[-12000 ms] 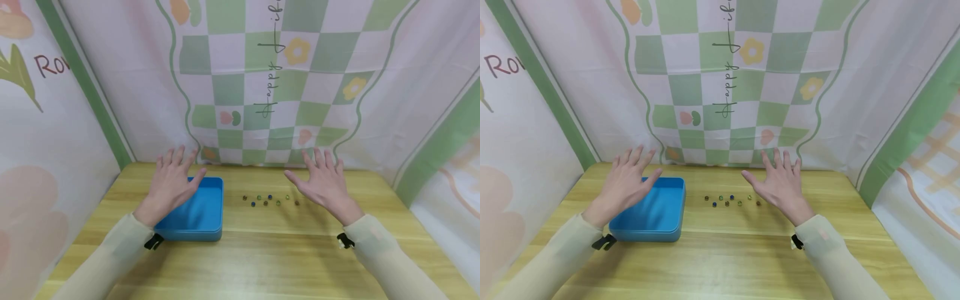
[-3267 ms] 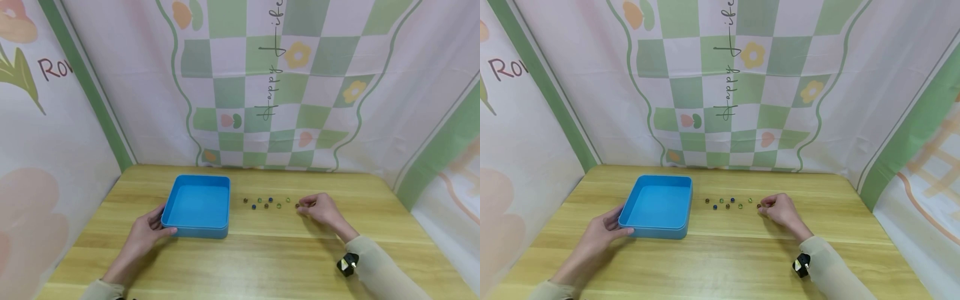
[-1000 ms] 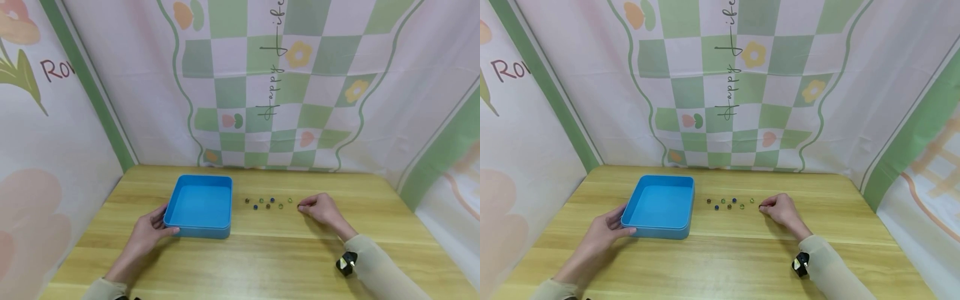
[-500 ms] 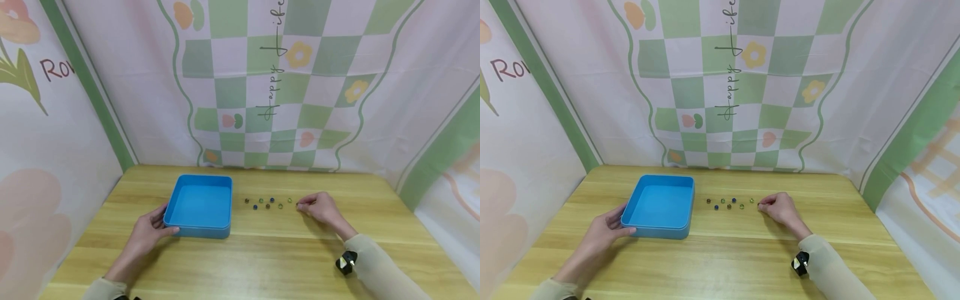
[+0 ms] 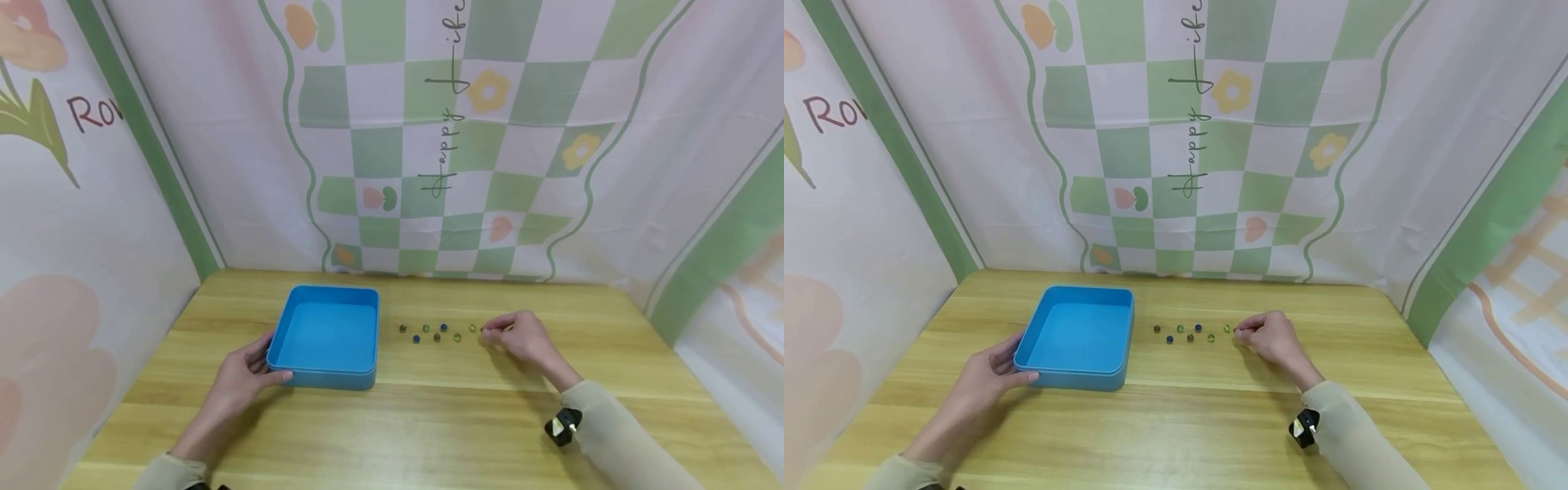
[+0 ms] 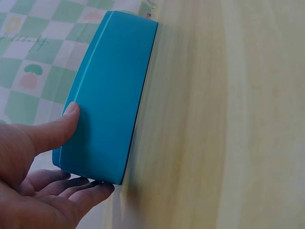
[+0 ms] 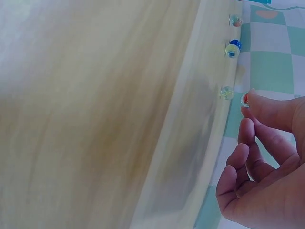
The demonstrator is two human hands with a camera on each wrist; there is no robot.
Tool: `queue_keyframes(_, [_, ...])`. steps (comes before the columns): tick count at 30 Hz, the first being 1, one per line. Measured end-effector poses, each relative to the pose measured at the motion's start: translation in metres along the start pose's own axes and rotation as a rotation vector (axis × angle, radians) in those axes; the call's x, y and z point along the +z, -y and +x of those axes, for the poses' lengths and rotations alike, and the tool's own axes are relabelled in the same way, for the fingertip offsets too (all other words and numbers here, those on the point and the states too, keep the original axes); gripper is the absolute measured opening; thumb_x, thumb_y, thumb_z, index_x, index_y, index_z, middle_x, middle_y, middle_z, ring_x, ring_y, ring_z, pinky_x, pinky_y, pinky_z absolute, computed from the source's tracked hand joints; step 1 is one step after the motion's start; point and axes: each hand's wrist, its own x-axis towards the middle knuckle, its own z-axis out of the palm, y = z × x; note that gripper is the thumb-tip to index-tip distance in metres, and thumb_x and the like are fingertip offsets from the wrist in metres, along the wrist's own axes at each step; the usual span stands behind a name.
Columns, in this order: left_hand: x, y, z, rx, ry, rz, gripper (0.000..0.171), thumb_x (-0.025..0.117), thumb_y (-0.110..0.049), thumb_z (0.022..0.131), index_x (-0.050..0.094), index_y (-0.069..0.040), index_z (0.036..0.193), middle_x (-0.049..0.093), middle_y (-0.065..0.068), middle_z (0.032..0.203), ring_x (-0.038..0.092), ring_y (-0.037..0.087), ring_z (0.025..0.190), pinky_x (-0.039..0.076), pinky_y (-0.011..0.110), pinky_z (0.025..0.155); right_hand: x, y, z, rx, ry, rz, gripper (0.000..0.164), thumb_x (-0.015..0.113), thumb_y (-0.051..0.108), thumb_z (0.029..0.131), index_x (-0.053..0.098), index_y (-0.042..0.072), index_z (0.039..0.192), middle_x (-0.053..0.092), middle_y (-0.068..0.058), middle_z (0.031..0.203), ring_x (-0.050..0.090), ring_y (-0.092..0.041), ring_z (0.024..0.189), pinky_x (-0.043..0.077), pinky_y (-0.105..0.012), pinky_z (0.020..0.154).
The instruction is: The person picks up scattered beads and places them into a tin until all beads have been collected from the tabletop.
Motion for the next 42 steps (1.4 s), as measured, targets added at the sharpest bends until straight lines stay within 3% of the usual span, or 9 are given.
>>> queue_keyframes(19, [0.001, 0.003, 0.002, -0.005, -0.003, 0.011, 0.092, 0.087, -0.012, 0.089, 0.032, 0.005, 0.161, 0.034, 0.032, 0.161, 0.046, 0.048, 0.141, 0.050, 0.045, 0.108, 0.008, 0.034, 0.010, -0.042, 0.007, 0.064, 0.019, 0.078, 0.018, 0.097, 0.082, 0.005, 0.110, 0.077, -0.012, 0.108, 0.060, -0.022, 0.082, 0.051, -0.032, 0.063])
queue_keyframes(27, [0.000, 0.004, 0.003, 0.013, 0.001, 0.004, 0.092, 0.087, -0.011, 0.089, 0.032, 0.006, 0.161, 0.034, 0.032, 0.161, 0.046, 0.049, 0.140, 0.050, 0.044, 0.107, 0.016, 0.053, 0.019, -0.042, -0.016, 0.107, 0.021, 0.080, 0.021, 0.097, 0.082, 0.005, 0.110, 0.077, -0.011, 0.108, 0.061, -0.021, 0.084, 0.051, -0.030, 0.064])
queue_keyframes(42, [0.000, 0.001, 0.000, -0.012, 0.000, 0.005, 0.091, 0.086, -0.013, 0.090, 0.032, 0.003, 0.162, 0.034, 0.030, 0.162, 0.045, 0.047, 0.142, 0.049, 0.046, 0.109, 0.035, 0.080, 0.033, -0.109, 0.002, 0.107, 0.018, 0.081, 0.018, 0.095, 0.082, 0.004, 0.107, 0.078, -0.008, 0.100, 0.063, -0.018, 0.081, 0.053, -0.028, 0.064])
